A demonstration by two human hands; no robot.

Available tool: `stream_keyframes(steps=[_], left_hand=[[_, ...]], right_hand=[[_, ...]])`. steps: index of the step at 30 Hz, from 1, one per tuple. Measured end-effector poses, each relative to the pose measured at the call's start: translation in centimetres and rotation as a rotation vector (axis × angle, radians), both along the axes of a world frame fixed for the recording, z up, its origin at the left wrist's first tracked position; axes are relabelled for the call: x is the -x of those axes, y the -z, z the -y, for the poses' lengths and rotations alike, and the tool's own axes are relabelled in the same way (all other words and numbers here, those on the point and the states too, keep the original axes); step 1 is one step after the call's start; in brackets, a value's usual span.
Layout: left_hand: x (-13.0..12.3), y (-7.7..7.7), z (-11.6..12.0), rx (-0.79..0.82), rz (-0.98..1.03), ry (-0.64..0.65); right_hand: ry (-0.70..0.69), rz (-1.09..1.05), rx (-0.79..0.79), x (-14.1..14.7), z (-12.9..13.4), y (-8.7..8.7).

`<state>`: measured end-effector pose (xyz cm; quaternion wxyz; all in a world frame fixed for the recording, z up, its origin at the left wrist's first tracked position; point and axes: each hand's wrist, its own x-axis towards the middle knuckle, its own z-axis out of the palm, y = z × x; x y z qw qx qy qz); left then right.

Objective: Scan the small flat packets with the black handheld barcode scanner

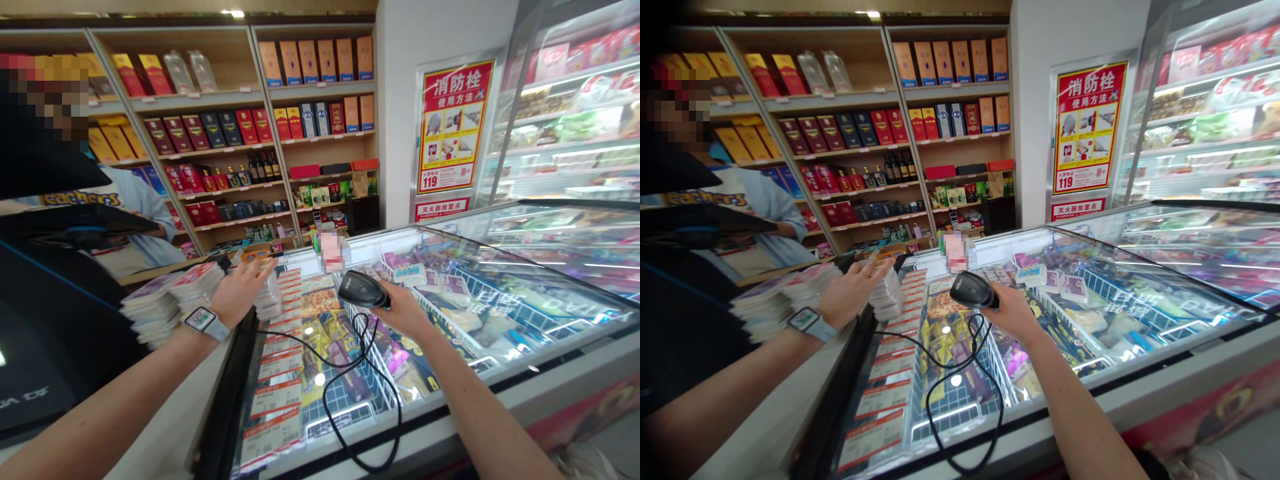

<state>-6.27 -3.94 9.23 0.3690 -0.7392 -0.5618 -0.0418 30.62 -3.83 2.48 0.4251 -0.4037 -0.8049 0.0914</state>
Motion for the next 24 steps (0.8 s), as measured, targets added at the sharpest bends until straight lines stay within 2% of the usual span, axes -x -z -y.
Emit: stream_keyframes(steps=[12, 24], left_hand=[[0.7, 0.9, 0.0, 0.029, 0.153, 0.059], [0.2, 0.4, 1.2, 0.039, -0.040, -0.084]], right_hand=[[-0.010, 0.019, 0.009, 0.0, 0.1, -0.1], [0.001, 0.001, 0.010, 0.1, -0.2, 0.3]])
